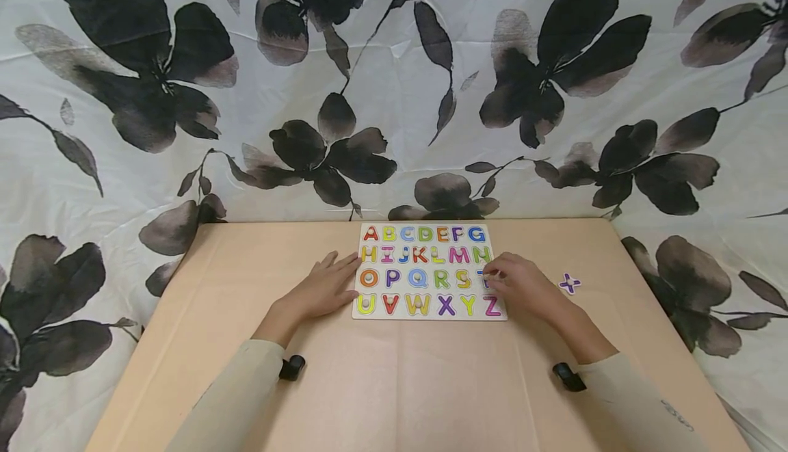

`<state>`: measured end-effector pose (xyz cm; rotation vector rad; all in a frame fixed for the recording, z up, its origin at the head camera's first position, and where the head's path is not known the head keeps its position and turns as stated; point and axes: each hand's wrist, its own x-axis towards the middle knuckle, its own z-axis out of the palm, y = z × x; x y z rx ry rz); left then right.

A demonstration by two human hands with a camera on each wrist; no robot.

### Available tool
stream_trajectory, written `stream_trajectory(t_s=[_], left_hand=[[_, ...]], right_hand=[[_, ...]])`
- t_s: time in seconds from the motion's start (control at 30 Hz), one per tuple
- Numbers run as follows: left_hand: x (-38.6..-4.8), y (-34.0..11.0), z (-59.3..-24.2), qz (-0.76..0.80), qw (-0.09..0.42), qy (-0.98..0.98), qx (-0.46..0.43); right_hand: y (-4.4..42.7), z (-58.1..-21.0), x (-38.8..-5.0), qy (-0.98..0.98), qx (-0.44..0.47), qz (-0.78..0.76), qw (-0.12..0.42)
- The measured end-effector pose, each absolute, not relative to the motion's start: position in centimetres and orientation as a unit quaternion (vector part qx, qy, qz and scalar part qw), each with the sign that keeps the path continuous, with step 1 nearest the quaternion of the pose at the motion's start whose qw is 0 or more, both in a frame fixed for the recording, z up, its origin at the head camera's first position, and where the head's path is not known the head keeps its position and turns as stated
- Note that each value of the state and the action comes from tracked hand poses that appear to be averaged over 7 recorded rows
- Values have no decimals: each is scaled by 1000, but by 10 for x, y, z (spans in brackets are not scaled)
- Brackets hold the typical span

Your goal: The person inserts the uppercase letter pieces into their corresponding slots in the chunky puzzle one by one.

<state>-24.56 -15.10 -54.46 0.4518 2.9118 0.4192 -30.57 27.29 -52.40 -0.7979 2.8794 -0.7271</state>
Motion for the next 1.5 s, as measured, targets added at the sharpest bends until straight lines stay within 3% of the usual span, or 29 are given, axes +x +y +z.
stream_trajectory(t_s=[0.33,0.67,1.27,1.5], left_hand=[[-247,-153,-546,136,78,975,158],[-247,-154,-547,135,80,975,155],[-246,-153,-545,136,79,976,153],[-247,-153,-548,138,80,975,153]], right_hand=[[354,-528,-316,949,-211,-235,-5],[401,-541,-332,961,-196,-193,13],[409,-545,-335,969,-170,-174,39],[394,-529,-328,962,-199,-184,20]])
